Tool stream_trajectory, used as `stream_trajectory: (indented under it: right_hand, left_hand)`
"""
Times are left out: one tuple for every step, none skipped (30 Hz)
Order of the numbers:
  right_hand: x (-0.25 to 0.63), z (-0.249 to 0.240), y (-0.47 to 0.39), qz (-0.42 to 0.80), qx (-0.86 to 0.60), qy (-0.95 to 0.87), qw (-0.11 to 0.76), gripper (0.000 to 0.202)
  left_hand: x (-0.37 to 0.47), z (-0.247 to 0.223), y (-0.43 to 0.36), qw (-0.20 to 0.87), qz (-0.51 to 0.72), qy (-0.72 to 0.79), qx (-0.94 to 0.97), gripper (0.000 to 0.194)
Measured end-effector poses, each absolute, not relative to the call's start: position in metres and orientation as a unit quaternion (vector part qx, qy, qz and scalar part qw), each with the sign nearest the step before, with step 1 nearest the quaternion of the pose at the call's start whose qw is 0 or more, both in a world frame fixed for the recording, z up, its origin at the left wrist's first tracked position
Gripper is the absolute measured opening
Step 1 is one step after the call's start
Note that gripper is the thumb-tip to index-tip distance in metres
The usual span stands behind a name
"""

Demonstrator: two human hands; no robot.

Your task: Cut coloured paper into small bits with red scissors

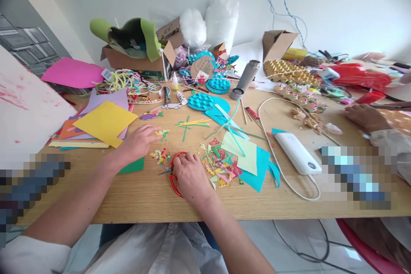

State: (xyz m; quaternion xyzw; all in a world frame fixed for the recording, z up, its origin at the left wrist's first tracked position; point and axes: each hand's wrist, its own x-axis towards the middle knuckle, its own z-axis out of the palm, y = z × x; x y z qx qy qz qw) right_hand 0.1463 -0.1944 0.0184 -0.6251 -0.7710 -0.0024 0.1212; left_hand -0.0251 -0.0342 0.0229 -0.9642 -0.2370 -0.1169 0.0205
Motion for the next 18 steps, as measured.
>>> stream_trajectory:
  right_hand:
    - [0.148,0.019,-0.199,-0.006,-0.629,-0.769,0.113,0.015]
    - [0.15,0.02,-0.205,-0.009,-0.634,-0.766,0.108,0.014]
    - [0.152,0.02,-0.212,-0.014,-0.64,-0.761,0.106,0.014]
    - [0.155,0.021,-0.221,-0.021,-0.649,-0.753,0.106,0.013]
    - [0.157,0.021,-0.229,-0.03,-0.658,-0.744,0.109,0.014]
    - [0.159,0.021,-0.236,-0.039,-0.669,-0.733,0.113,0.014]
    - [0.159,0.021,-0.242,-0.046,-0.678,-0.724,0.12,0.015]
    - [0.158,0.021,-0.246,-0.047,-0.682,-0.719,0.126,0.015]
    - [0.155,0.021,-0.248,-0.044,-0.682,-0.718,0.133,0.015]
    - [0.151,0.021,-0.248,-0.038,-0.676,-0.723,0.137,0.015]
    - [0.146,0.021,-0.246,-0.031,-0.669,-0.73,0.14,0.015]
    - [0.141,0.021,-0.242,-0.024,-0.66,-0.738,0.14,0.015]
    - [0.136,0.021,-0.238,-0.018,-0.655,-0.743,0.135,0.014]
    - [0.132,0.021,-0.233,-0.016,-0.655,-0.745,0.128,0.012]
    - [0.13,0.021,-0.229,-0.016,-0.66,-0.742,0.116,0.01]
    - [0.128,0.021,-0.226,-0.017,-0.666,-0.738,0.103,0.009]
    - [0.129,0.021,-0.224,-0.02,-0.676,-0.731,0.089,0.007]
    - [0.13,0.022,-0.224,-0.023,-0.688,-0.722,0.077,0.005]
  left_hand:
    - [-0.027,0.023,-0.035,0.02,-0.122,-0.241,-0.963,0.047]
    - [-0.029,0.024,-0.035,0.02,-0.129,-0.244,-0.961,0.047]
    - [-0.03,0.023,-0.035,0.02,-0.135,-0.247,-0.959,0.047]
    - [-0.031,0.023,-0.036,0.02,-0.143,-0.249,-0.958,0.047]
    - [-0.032,0.022,-0.036,0.019,-0.154,-0.249,-0.956,0.046]
    - [-0.032,0.02,-0.036,0.018,-0.164,-0.249,-0.954,0.046]
    - [-0.031,0.019,-0.036,0.016,-0.175,-0.249,-0.953,0.045]
    - [-0.03,0.017,-0.036,0.014,-0.187,-0.247,-0.951,0.045]
    - [-0.029,0.015,-0.037,0.012,-0.197,-0.245,-0.949,0.046]
    - [-0.028,0.014,-0.037,0.011,-0.205,-0.243,-0.948,0.046]
    - [-0.027,0.012,-0.037,0.01,-0.212,-0.243,-0.947,0.046]
    - [-0.027,0.01,-0.037,0.009,-0.219,-0.243,-0.945,0.047]
    - [-0.027,0.008,-0.036,0.007,-0.225,-0.243,-0.943,0.048]
    - [-0.027,0.006,-0.035,0.005,-0.233,-0.242,-0.942,0.048]
    - [-0.028,0.004,-0.034,0.002,-0.24,-0.241,-0.94,0.048]
    - [-0.03,0.001,-0.032,-0.001,-0.248,-0.238,-0.939,0.048]
    - [-0.031,-0.001,-0.03,-0.004,-0.26,-0.235,-0.937,0.047]
    - [-0.033,-0.003,-0.028,-0.007,-0.269,-0.236,-0.934,0.047]
